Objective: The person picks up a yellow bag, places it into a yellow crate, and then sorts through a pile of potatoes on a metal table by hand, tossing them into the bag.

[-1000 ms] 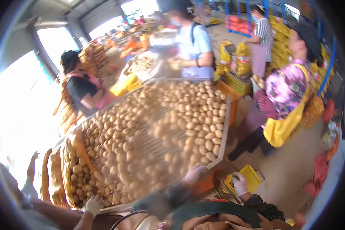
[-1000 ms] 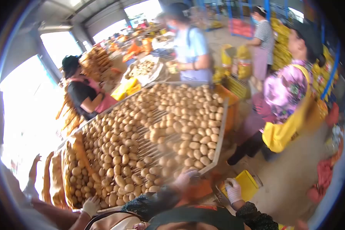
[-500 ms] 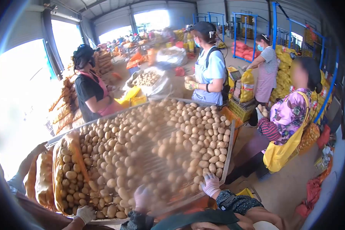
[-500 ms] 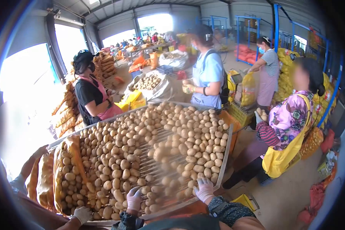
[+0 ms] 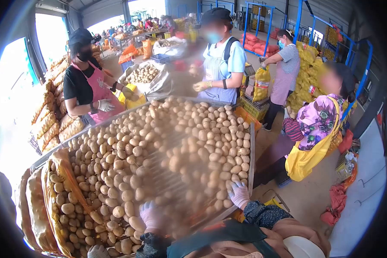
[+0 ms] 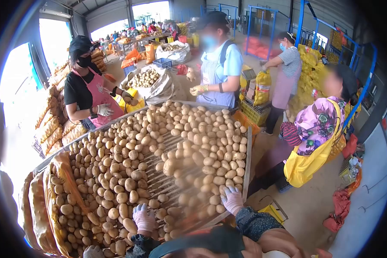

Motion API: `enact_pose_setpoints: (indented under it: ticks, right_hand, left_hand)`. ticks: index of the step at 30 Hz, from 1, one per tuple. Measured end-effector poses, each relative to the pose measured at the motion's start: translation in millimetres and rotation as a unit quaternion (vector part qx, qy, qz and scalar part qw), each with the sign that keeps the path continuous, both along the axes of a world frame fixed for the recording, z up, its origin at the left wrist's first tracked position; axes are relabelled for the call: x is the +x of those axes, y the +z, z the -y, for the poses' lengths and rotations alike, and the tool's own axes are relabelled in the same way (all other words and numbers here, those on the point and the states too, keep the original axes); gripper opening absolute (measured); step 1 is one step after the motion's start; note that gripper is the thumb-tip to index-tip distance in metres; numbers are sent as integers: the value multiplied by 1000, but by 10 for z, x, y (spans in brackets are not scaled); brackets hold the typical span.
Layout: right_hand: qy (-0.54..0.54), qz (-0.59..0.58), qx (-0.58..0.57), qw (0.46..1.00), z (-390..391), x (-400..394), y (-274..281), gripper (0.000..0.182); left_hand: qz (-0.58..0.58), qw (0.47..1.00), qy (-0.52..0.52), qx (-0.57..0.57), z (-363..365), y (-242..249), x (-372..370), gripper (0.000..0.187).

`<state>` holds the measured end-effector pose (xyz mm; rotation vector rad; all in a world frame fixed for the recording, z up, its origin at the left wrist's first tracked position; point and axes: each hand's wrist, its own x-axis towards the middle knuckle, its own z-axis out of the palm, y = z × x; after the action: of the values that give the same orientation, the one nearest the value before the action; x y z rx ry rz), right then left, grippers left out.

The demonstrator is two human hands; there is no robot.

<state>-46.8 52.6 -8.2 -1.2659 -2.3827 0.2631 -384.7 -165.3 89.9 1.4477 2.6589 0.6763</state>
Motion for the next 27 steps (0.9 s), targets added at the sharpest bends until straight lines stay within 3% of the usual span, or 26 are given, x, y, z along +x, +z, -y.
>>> enact_pose_setpoints:
  ticks: [3, 7, 10, 15, 18, 21, 27]
  right_hand:
    - [0, -6, 1, 1000, -15, -16, -2, 37]
    - [-6, 6, -7, 1000, 0, -69, 131, 37]
    - [-18, 19, -28, 999, 15, -93, 214, 38]
    - [-12, 11, 7, 1000, 9, -91, 268, 35]
    - [-9, -12, 8, 1000, 15, -21, 220, 34]
    - [-21, -20, -8, 1000, 16, 37, 148, 35]
    - [-8, -81, -2, 997, 18, 140, 131, 23]
  left_hand:
    - [-14, 999, -27, -11, -45, -244, -129, 38]
    - [50, 994, -44, -82, -175, -207, -219, 39]
    - [76, 993, -50, -68, -190, -165, -261, 39]
    - [85, 984, -67, -141, -371, 307, -107, 38]
    - [80, 981, -57, -167, -371, -149, -212, 37]
    - [-33, 997, -74, 9, -170, -752, -326, 37]
    - [-48, 978, -86, -183, -110, -513, -145, 50]
